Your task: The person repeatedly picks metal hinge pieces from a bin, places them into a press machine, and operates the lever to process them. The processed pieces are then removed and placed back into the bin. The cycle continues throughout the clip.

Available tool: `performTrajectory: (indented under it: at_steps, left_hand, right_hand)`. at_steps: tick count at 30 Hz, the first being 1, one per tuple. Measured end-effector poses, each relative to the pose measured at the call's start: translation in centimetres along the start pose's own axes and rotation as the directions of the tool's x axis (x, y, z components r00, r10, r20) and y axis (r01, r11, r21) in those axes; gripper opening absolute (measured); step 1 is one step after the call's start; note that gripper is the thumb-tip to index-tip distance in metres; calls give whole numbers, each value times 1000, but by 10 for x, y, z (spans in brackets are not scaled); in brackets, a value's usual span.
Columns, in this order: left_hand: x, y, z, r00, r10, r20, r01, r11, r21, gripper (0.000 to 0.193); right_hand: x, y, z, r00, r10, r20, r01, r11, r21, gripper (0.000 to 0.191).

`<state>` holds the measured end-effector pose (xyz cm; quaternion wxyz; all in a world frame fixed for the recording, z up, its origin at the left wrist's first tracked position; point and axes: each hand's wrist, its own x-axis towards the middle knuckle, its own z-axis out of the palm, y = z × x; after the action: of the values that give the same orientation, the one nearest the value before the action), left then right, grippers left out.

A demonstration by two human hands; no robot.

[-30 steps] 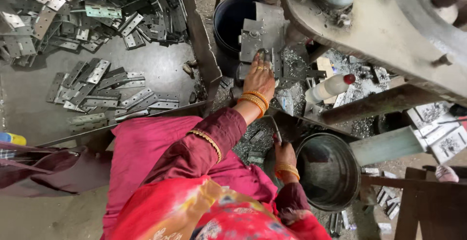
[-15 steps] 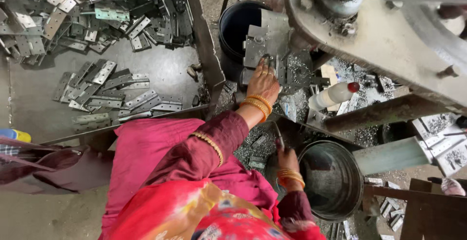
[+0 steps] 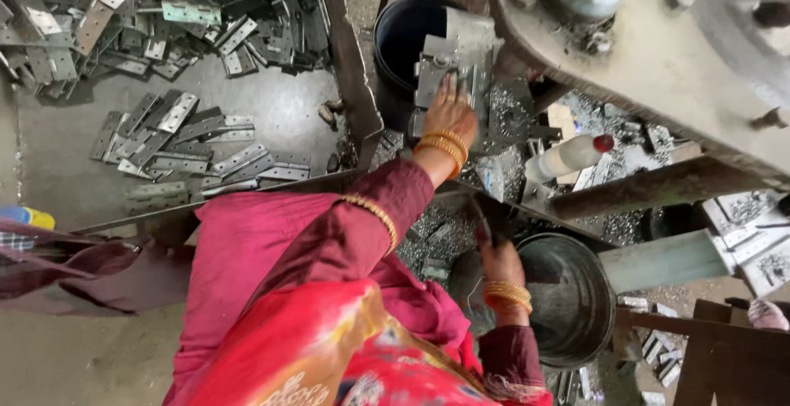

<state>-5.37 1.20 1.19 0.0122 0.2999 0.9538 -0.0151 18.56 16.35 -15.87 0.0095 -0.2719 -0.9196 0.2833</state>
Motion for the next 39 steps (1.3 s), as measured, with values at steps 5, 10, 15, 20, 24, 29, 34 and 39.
performTrajectory:
  at_steps: [5,10,15,20,24,29,34,39]
  left_hand:
    - [3,-2,-3,998,-54,-35,54,999,-6,46]
    - [7,1,-10,999,-4,-55,1,999,-47,44]
    - [15,9,-17,982,-162,-96,155,985,-78,42]
    - [19,14,-23,970,-219,-103,198,964,-177,39]
    - [6,3,-26,987,-148,-64,136,978,-157,38]
    - [-53,-59,-7,762,-274,-586,-101,844,-526,40]
    - [-154,-187,42,730,-475,-491,178,827,-534,13]
    - [-223,-314,83,437,-874,-211,831,482,-277,46]
  right_hand:
    - [-7,-1,19,966,257,7,-255,959,-121,73]
    - [-13,-21,9,990,136,29,-138,986,94,66]
    - [-17,-34,-26,994,111,23,-110,992,-58,59]
    - [-17,-24,18,994,74,-84,-79,995,-59,58]
    - [-12,-12,32,996,68,-62,-71,997,-37,62]
    - [-28,-22,-28,990,60,-130,-87,974,-210,57]
    - [-58,-87,-100,740,-357,-570,312,933,-179,23]
    - [-42,-123,-119,670,-388,-633,475,879,-37,19]
